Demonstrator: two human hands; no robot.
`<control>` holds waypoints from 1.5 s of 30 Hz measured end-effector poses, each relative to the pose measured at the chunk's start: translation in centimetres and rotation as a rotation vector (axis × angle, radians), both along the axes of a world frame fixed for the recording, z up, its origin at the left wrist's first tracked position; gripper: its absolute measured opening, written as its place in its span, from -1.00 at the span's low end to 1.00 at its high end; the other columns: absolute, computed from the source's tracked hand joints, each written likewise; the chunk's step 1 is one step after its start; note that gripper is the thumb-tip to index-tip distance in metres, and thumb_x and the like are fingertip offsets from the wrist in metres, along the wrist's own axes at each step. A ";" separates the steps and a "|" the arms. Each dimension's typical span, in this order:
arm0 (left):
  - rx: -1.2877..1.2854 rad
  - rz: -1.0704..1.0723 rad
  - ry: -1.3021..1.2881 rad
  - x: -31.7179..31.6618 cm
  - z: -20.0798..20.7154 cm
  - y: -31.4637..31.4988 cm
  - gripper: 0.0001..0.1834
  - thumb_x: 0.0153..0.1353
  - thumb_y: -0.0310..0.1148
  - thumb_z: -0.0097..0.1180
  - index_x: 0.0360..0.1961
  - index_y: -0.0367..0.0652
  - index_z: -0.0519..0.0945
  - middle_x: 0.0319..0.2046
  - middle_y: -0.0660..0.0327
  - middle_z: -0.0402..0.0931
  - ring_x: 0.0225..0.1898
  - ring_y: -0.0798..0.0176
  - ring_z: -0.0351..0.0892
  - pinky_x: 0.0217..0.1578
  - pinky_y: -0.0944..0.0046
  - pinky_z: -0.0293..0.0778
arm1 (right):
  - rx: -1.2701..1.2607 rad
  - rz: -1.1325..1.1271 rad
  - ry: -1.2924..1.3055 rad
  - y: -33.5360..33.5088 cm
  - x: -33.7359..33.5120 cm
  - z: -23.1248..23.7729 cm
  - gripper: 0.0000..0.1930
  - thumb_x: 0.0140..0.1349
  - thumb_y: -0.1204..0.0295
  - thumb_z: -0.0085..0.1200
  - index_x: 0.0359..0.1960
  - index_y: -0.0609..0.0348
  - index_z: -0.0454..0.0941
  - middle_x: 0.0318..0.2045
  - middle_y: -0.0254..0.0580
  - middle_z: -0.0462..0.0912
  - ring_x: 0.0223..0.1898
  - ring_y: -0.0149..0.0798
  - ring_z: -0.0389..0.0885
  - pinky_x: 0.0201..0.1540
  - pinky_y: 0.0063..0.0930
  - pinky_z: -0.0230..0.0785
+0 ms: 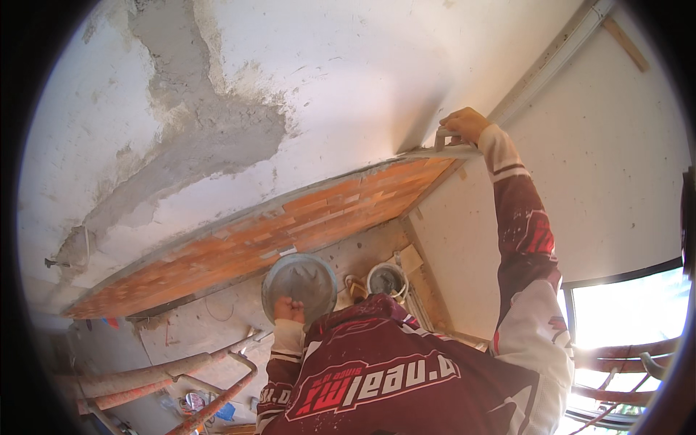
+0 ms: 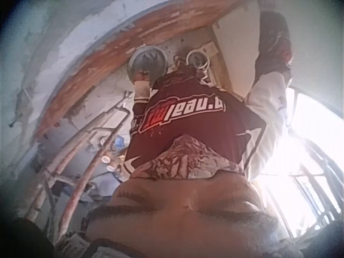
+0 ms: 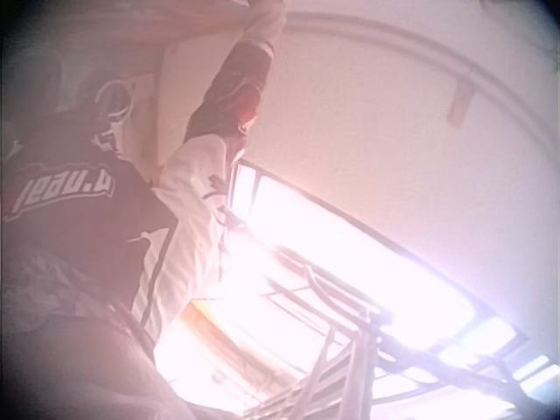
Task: The person applies plaster to a ceiling using a trowel and a hawk, smoothing the surface along a wooden beam. The person then uses a utility knife to cut a piece of material on the ceiling.
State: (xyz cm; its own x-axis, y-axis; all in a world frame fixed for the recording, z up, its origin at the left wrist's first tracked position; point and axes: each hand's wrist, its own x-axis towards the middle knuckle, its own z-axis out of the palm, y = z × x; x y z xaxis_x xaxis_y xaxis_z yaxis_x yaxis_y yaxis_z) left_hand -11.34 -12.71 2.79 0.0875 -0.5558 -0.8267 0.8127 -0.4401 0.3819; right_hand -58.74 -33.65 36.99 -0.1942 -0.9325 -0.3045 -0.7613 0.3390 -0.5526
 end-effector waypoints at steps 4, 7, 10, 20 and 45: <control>0.002 0.051 0.029 0.2 0.7 0.4 -0.90 -0.13 -0.46 -0.03 -0.58 -0.07 0.30 -0.63 0.29 0.19 -0.61 0.30 0.21 -0.46 0.24 0.30 | -0.218 -0.057 0.055 3.9 -1.3 -2.6 -0.65 0.02 0.36 -0.08 -0.15 0.22 0.53 -0.30 -0.09 0.61 -0.39 -0.19 0.57 -0.27 -0.45 0.38; -0.076 0.004 0.038 0.9 -1.3 0.8 -0.91 -0.12 -0.46 -0.04 -0.57 -0.07 0.30 -0.61 0.28 0.19 -0.61 0.30 0.20 -0.45 0.23 0.29 | -0.443 -0.132 0.241 7.9 -1.4 -5.0 -0.64 0.04 0.30 -0.08 -0.15 0.19 0.52 -0.25 0.01 0.57 -0.25 -0.02 0.55 -0.17 -0.32 0.36; -0.046 -0.027 0.000 0.4 -0.7 0.4 -0.91 -0.11 -0.46 -0.05 -0.57 -0.07 0.30 -0.59 0.29 0.19 -0.60 0.31 0.20 -0.43 0.24 0.29 | -0.588 -0.229 0.321 10.3 -2.5 -10.0 -0.64 0.05 0.28 -0.08 -0.12 0.13 0.51 -0.25 0.05 0.56 -0.20 0.04 0.52 -0.14 -0.24 0.35; 0.051 -0.046 -0.041 0.6 1.0 -0.5 -0.91 -0.10 -0.49 -0.07 -0.58 -0.09 0.28 -0.59 0.29 0.19 -0.58 0.32 0.19 -0.43 0.24 0.29 | -0.595 -0.393 0.507 11.8 0.6 -18.4 -0.63 0.08 0.35 -0.12 -0.02 -0.05 0.42 -0.43 0.06 0.52 -0.36 0.08 0.49 -0.28 -0.10 0.34; 0.051 -0.119 -0.028 2.6 0.5 -1.3 -0.90 -0.07 -0.45 -0.05 -0.59 -0.05 0.28 -0.60 0.32 0.16 -0.57 0.34 0.16 -0.35 0.27 0.26 | -0.499 -0.525 0.609 11.0 1.0 -17.7 -0.61 0.13 0.31 -0.17 0.05 -0.15 0.32 -0.31 0.12 0.45 -0.38 0.15 0.50 -0.33 -0.03 0.36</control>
State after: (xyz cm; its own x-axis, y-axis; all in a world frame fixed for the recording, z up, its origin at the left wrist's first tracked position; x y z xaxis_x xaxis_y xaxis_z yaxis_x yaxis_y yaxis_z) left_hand -8.77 -14.03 3.26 0.0468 -0.5207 -0.8524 0.7427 -0.5526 0.3783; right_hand -57.76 -22.60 19.24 -0.6206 -0.6757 0.3979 -0.7836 0.5525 -0.2840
